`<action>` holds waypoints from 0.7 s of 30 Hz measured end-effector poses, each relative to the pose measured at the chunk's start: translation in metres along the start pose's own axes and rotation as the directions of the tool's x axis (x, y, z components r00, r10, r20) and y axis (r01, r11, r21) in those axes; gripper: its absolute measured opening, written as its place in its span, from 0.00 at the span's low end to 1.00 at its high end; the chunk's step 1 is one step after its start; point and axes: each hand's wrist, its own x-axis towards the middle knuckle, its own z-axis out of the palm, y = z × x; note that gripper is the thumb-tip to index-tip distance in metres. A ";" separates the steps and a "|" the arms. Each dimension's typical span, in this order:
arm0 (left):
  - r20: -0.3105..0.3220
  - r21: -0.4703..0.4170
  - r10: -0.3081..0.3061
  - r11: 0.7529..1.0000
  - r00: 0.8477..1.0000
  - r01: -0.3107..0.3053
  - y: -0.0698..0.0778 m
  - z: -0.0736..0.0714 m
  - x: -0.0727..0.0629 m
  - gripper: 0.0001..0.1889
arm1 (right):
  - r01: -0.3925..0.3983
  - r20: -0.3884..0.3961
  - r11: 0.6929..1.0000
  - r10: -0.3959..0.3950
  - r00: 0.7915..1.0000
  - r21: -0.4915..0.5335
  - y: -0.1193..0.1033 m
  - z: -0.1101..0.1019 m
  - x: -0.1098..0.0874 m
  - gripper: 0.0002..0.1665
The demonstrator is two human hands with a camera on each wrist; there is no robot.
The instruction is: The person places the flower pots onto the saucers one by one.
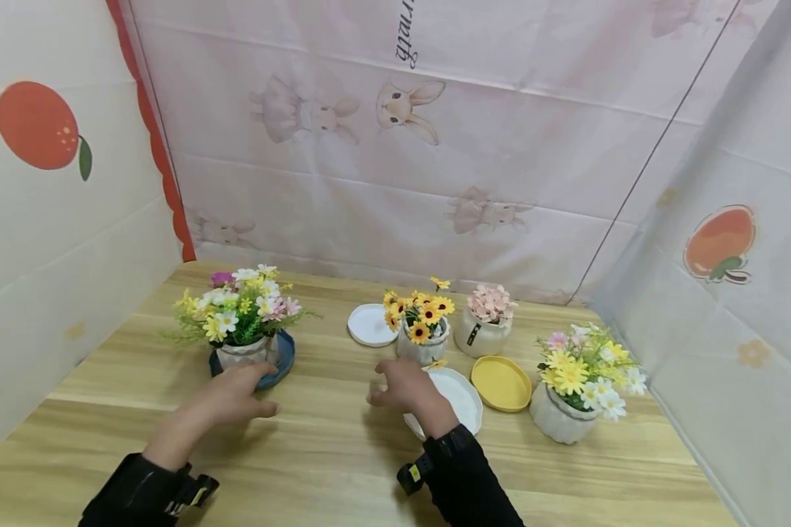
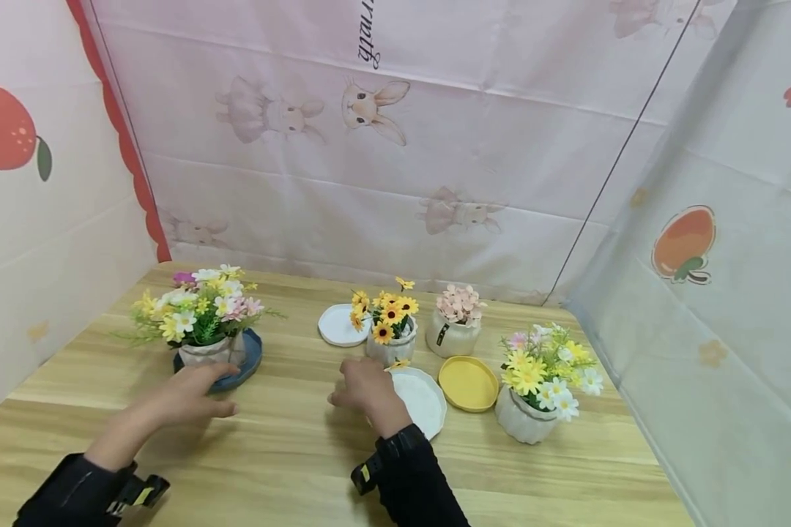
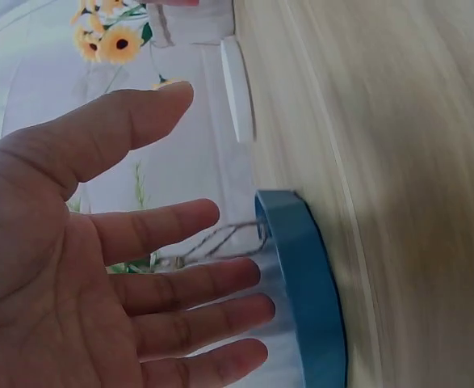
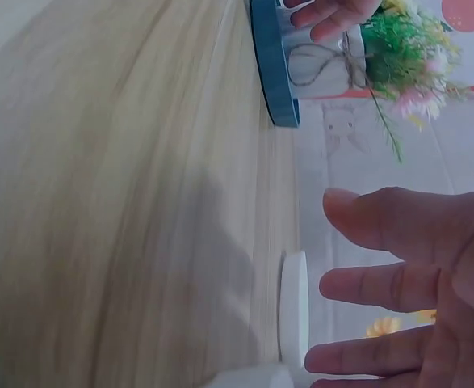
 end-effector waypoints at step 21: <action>-0.125 0.192 0.048 0.981 0.991 -0.023 0.025 0.027 0.040 0.28 | -0.027 -0.001 0.992 0.027 1.000 0.125 0.040 -0.020 -0.014 0.28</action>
